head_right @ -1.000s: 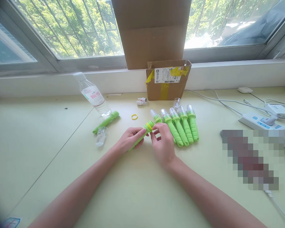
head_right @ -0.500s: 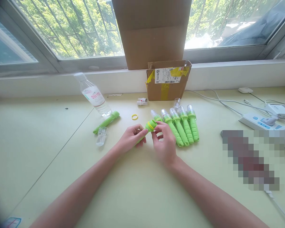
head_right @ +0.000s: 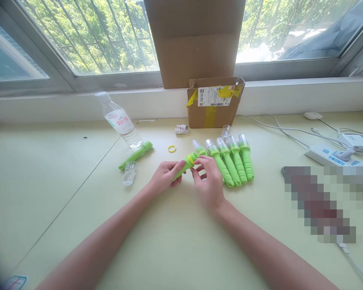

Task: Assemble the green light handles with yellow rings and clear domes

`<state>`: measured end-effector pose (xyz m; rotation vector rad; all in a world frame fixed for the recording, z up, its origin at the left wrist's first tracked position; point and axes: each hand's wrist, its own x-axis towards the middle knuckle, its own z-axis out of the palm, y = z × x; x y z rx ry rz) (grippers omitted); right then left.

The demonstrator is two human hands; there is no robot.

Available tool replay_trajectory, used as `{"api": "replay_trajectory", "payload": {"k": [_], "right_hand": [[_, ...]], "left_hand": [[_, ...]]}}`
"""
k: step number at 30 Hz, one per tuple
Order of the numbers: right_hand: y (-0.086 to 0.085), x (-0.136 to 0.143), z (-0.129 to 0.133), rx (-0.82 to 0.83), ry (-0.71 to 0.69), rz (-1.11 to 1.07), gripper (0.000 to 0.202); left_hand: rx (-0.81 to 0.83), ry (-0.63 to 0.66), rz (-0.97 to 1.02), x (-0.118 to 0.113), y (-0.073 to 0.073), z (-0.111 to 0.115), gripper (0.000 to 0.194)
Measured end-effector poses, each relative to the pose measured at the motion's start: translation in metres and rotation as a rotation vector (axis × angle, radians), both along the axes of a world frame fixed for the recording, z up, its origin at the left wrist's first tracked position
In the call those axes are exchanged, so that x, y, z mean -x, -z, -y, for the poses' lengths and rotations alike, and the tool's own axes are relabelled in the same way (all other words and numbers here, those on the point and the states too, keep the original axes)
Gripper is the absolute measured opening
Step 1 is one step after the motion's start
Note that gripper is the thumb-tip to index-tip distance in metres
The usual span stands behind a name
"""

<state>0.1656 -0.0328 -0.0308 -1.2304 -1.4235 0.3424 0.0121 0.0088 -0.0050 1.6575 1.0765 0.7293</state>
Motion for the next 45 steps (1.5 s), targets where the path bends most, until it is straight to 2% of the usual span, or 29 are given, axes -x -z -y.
{"api": "replay_trajectory", "payload": {"k": [10, 18, 25, 32, 45], "right_hand": [[-0.004, 0.001, 0.002, 0.031, -0.046, -0.022, 0.012], [-0.004, 0.000, 0.002, -0.009, -0.146, 0.040, 0.023], [0.002, 0.001, 0.001, -0.050, -0.083, 0.045, 0.020], [0.000, 0.001, 0.000, -0.063, -0.003, 0.048, 0.016], [-0.001, 0.000, 0.000, -0.110, 0.014, 0.063, 0.007]], "left_hand": [[0.089, 0.041, 0.038, 0.005, 0.000, -0.004, 0.053], [0.155, 0.061, 0.061, 0.007, -0.001, -0.005, 0.056], [0.091, 0.053, 0.024, 0.003, -0.009, 0.003, 0.041], [0.036, 0.037, 0.072, 0.002, -0.004, 0.001, 0.034], [0.053, 0.145, 0.031, 0.003, -0.012, 0.003, 0.037]]}}
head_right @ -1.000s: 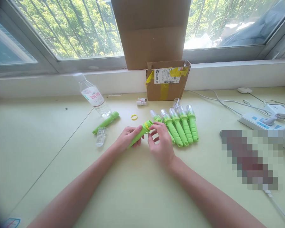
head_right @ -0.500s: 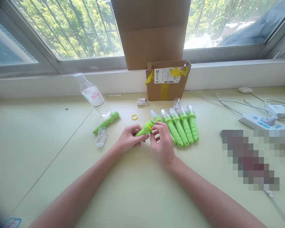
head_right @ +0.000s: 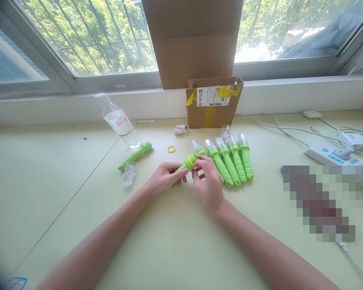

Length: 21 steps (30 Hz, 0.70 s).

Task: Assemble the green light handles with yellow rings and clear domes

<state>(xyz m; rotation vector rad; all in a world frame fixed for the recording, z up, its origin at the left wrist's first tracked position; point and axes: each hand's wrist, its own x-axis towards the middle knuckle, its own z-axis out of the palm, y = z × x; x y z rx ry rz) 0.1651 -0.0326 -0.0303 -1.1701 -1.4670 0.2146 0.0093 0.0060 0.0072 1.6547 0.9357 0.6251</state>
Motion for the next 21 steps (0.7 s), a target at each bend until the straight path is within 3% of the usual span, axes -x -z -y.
{"api": "replay_trajectory", "payload": {"k": [11, 15, 21], "right_hand": [[0.0013, -0.0001, -0.0004, 0.023, 0.004, 0.005, 0.010], [0.0015, -0.0001, -0.0006, 0.022, 0.018, 0.006, 0.009], [0.0017, -0.0017, -0.0026, 0.014, 0.032, 0.009, 0.008]], "left_hand": [[0.044, -0.118, 0.065, -0.0055, 0.0047, 0.0026, 0.039], [-0.008, -0.162, 0.096, -0.0061, 0.0087, 0.0006, 0.035], [-0.085, -0.128, 0.072, -0.0060, 0.0092, 0.0005, 0.033]]}}
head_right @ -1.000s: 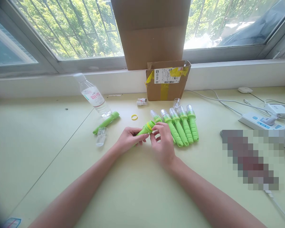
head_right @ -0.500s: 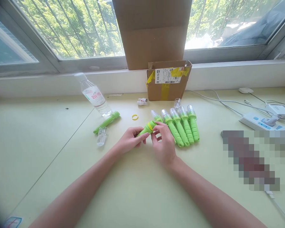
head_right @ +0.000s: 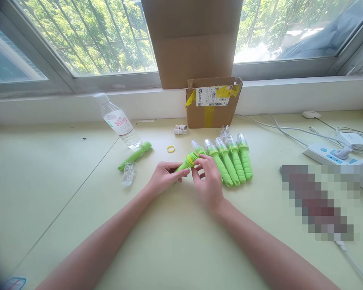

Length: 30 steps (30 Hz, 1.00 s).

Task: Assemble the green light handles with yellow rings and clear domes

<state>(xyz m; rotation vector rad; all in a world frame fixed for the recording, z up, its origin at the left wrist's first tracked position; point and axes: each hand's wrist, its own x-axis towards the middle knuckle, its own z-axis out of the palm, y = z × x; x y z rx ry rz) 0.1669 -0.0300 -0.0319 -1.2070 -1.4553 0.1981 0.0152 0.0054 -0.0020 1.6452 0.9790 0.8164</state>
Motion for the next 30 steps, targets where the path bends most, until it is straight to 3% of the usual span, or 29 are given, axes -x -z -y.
{"api": "replay_trajectory", "payload": {"k": [14, 22, 27, 30], "right_hand": [[0.003, -0.001, -0.002, 0.046, -0.023, -0.033, 0.008], [0.005, -0.003, -0.004, 0.087, -0.001, -0.036, 0.010], [0.001, -0.001, -0.001, 0.021, -0.028, -0.029, 0.006], [-0.001, 0.000, 0.002, -0.008, -0.034, -0.022, 0.009]], "left_hand": [[-0.068, 0.080, -0.176, 0.001, -0.004, 0.001, 0.044], [-0.103, 0.056, -0.216, -0.003, -0.001, 0.003, 0.042], [-0.218, -0.019, -0.210, -0.003, 0.006, 0.002, 0.036], [-0.184, -0.067, -0.156, -0.004, 0.008, 0.003, 0.031]]}}
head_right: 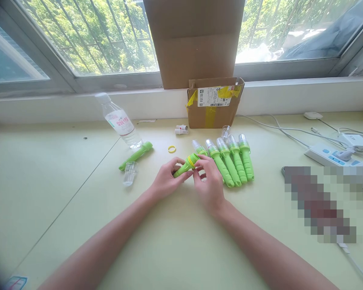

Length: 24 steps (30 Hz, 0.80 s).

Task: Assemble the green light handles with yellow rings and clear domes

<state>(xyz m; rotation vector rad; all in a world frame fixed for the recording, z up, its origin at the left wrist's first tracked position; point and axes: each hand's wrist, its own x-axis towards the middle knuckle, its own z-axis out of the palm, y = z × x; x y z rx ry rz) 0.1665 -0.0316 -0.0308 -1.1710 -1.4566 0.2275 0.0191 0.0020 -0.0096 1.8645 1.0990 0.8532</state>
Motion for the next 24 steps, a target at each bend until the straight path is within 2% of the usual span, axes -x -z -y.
{"api": "replay_trajectory", "payload": {"k": [7, 11, 20, 24], "right_hand": [[0.0014, 0.0005, -0.0018, 0.020, 0.015, -0.004, 0.009], [0.0015, 0.0002, -0.0026, 0.034, 0.021, 0.000, 0.009], [0.0022, -0.0018, -0.0018, 0.101, -0.003, -0.001, 0.013], [0.0023, -0.0018, -0.0023, 0.116, -0.028, -0.006, 0.017]], "left_hand": [[0.178, -0.002, 0.133, 0.0007, -0.0017, 0.0011, 0.034], [0.172, 0.028, 0.165, 0.0020, -0.0021, -0.0022, 0.033], [0.144, 0.111, 0.078, 0.0065, -0.0040, -0.0075, 0.033], [0.195, 0.117, 0.112, 0.0049, -0.0057, -0.0050, 0.036]]}}
